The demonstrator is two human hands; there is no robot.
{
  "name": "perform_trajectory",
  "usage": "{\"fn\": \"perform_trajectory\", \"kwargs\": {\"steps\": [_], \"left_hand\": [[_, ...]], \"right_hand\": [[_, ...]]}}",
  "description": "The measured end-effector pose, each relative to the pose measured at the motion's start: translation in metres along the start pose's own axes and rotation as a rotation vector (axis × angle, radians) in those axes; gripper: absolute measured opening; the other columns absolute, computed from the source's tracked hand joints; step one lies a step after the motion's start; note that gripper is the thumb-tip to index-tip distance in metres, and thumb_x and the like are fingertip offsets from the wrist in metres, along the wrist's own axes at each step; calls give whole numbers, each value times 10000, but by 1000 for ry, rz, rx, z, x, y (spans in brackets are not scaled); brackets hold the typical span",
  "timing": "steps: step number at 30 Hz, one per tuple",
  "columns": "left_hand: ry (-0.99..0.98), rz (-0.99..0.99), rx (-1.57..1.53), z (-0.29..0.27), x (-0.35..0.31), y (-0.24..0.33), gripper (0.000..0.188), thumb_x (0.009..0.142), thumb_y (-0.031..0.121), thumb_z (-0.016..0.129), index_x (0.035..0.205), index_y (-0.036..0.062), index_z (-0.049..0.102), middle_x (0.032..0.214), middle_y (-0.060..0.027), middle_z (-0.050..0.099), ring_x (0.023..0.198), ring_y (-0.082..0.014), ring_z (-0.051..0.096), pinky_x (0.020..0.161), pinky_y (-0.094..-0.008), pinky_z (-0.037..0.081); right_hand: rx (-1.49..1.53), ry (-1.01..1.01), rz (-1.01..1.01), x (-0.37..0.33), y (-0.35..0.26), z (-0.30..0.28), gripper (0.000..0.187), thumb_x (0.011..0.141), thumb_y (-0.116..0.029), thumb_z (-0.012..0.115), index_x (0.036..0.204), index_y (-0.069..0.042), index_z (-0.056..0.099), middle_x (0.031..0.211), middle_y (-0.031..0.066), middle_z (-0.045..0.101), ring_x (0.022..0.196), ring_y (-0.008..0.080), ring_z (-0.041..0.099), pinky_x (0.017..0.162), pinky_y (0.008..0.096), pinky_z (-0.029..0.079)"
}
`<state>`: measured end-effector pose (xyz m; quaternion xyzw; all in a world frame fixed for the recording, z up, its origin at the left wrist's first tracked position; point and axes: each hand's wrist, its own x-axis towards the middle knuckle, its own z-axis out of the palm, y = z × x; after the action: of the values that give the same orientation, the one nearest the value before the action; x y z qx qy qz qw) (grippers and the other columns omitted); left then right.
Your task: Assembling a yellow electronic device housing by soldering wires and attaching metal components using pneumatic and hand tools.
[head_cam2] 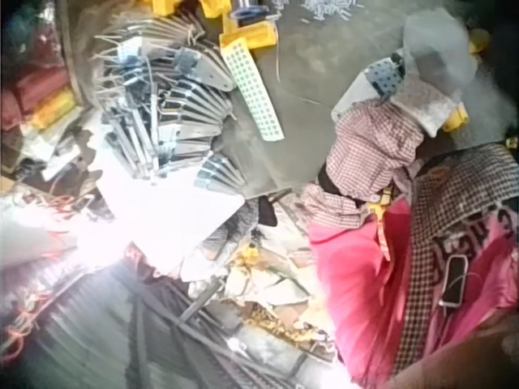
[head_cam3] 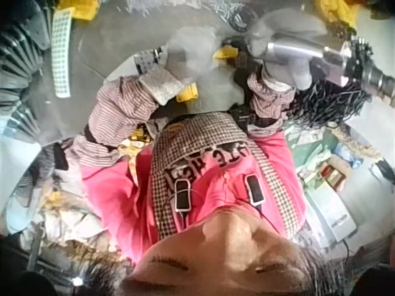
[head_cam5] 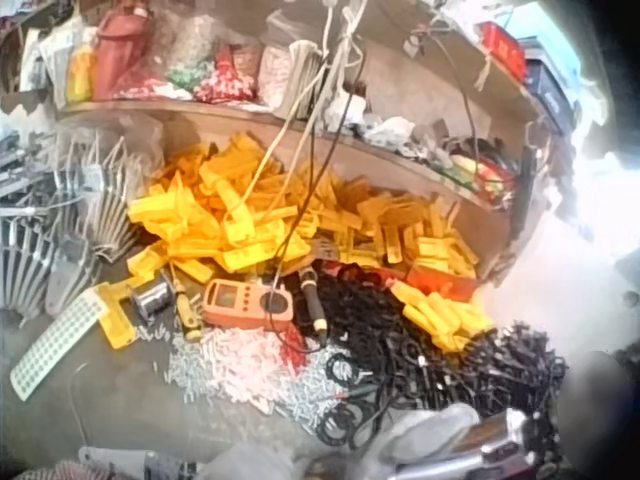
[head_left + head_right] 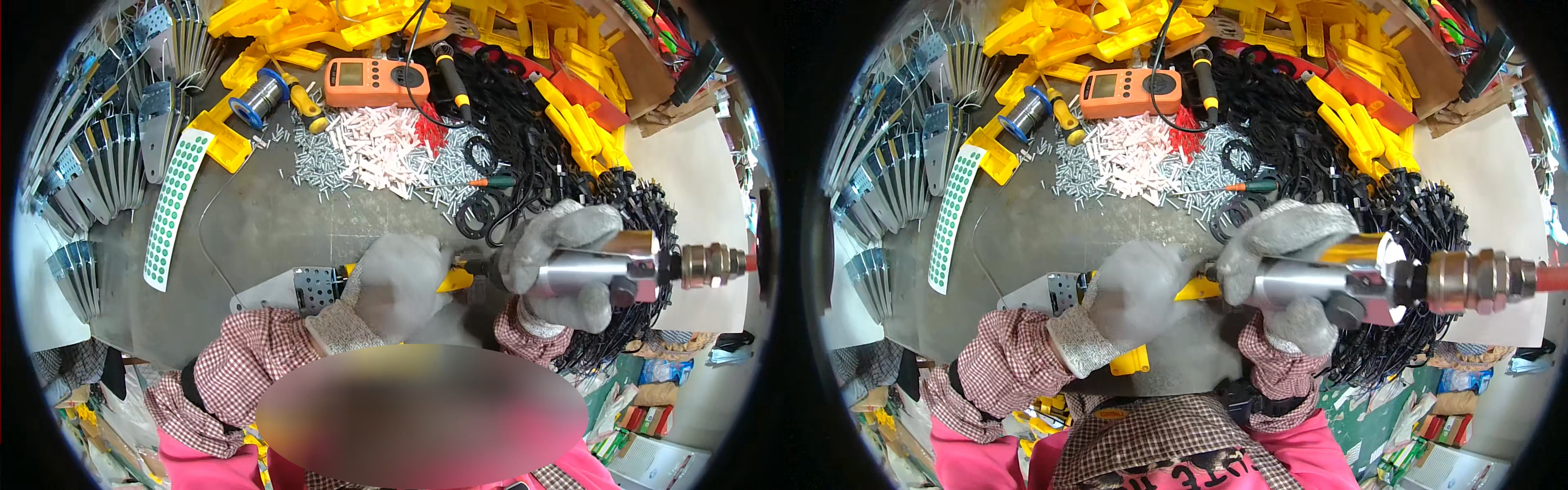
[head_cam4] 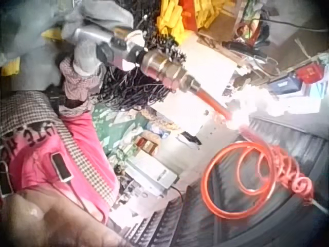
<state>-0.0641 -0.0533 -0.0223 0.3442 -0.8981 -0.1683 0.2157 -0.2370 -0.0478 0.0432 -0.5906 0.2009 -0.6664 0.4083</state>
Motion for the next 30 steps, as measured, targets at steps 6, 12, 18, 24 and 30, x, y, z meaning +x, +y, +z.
{"fn": "perform_trajectory", "kwargs": {"steps": [6, 12, 18, 24, 30], "left_hand": [[-12, -12, -10, 0, 1, 0, 390, 765, 302, 734, 1094, 100, 680, 822, -88, 583, 755, -296, 607, 657, -432, 473], [-54, -42, -33, 0, 1, 0, 383, 775, 330, 744, 1074, 99, 679, 836, -89, 584, 778, -299, 604, 659, -428, 465], [-40, -38, -26, -1, 2, 4, 375, 775, 330, 745, 1053, 89, 674, 836, -102, 590, 771, -308, 601, 654, -436, 458], [130, -53, -126, 12, -10, -2, 359, 720, 333, 776, 961, 90, 667, 798, -111, 633, 724, -322, 632, 628, -453, 474], [-25, -51, -3, -8, 7, 3, 333, 714, 397, 761, 877, 110, 719, 748, -103, 675, 735, -300, 688, 664, -433, 531]], "right_hand": [[87, -89, 18, 10, -1, -8, 492, 888, -408, 656, 1177, -28, 537, 686, 155, 615, 450, 172, 542, 420, 291, 485], [131, -69, -1, 4, -2, -15, 478, 900, -395, 646, 1196, -38, 533, 711, 150, 612, 474, 172, 556, 436, 295, 495], [30, 77, 21, 0, -7, -7, 473, 867, -391, 682, 1141, -39, 523, 679, 131, 601, 453, 170, 547, 424, 306, 503], [40, 213, 286, 4, 6, 25, 361, 775, -260, 744, 738, -33, 465, 668, 85, 593, 435, 151, 524, 395, 258, 479], [401, -741, 63, 13, -46, 69, 260, 895, -238, 722, 925, -29, 571, 824, 217, 685, 642, 271, 717, 550, 391, 622]]}}
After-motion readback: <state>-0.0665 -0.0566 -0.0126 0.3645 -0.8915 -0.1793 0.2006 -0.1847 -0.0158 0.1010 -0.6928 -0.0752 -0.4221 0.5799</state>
